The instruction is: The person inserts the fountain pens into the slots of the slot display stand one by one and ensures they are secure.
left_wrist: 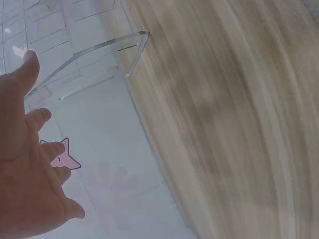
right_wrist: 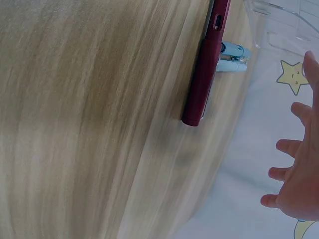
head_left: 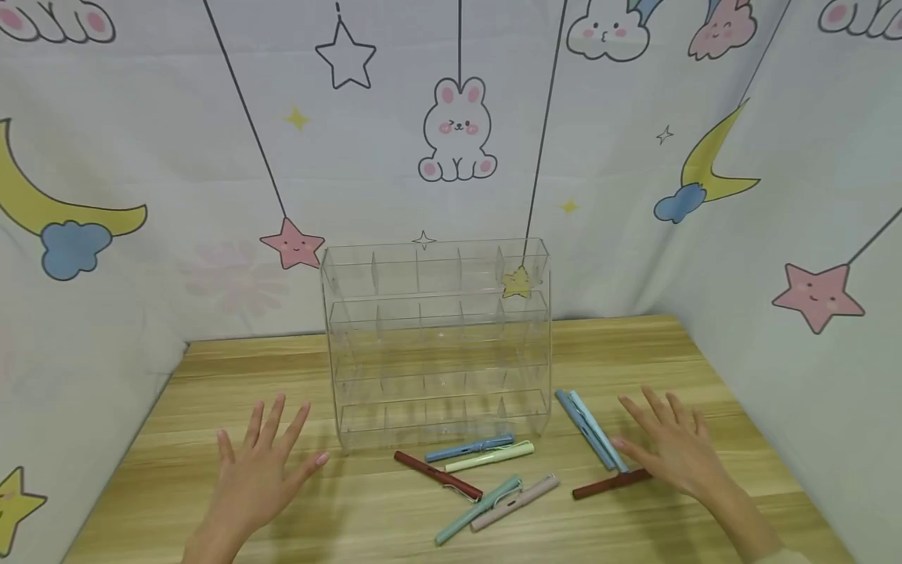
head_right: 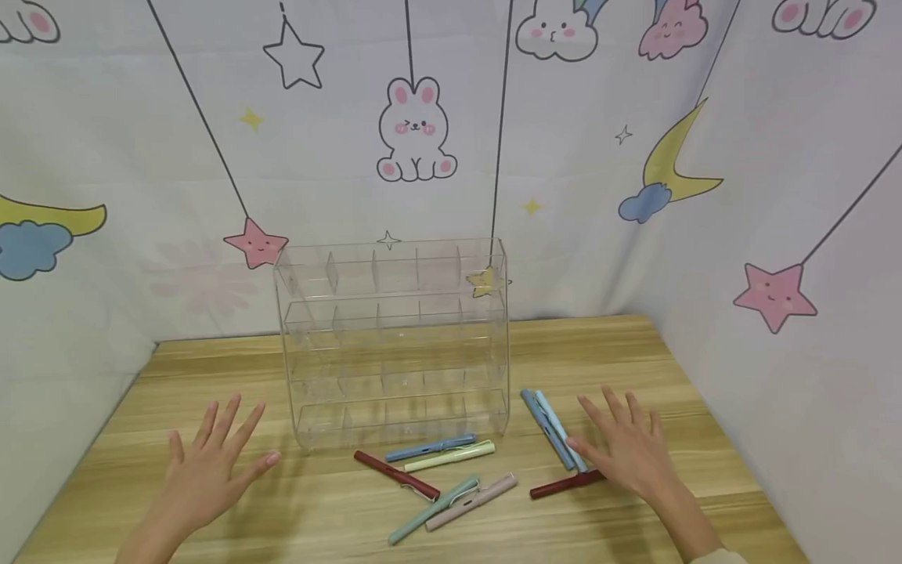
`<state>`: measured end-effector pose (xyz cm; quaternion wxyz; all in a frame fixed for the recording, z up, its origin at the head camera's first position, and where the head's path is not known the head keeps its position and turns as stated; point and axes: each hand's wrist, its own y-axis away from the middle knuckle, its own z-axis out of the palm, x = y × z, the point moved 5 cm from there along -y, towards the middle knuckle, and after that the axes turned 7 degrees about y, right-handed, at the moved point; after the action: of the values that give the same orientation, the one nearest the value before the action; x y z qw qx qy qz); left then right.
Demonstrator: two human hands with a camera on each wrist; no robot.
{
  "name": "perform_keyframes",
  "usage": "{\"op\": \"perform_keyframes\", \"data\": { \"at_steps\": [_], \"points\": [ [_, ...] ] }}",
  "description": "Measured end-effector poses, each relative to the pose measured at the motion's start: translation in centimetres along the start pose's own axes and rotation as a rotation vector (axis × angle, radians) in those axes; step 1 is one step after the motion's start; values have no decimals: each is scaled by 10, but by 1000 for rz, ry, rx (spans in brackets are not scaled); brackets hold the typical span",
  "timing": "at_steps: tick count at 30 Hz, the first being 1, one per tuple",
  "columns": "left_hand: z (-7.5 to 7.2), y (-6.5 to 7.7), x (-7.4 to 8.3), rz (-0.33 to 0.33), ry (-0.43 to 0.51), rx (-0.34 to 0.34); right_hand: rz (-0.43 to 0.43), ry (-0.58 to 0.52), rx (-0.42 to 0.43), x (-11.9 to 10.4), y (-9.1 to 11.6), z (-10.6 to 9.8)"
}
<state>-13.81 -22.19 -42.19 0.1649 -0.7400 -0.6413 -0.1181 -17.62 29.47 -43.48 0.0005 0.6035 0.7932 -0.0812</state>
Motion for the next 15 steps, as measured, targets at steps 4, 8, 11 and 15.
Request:
{"op": "perform_keyframes", "data": {
  "at_steps": [4, 8, 11, 15],
  "points": [
    [2, -3, -2, 31, 33, 54, -20, -9, -6, 2, 2, 3],
    [9, -9, -3, 69, 140, 118, -81, -125, -7, 6, 5, 10],
    [16, -12, -4, 84, 265, 138, -122, -246, -24, 11, 8, 17],
    [21, -17, -2, 106, 367, 178, -171, -405, -79, 17, 11, 23]
  ]
}}
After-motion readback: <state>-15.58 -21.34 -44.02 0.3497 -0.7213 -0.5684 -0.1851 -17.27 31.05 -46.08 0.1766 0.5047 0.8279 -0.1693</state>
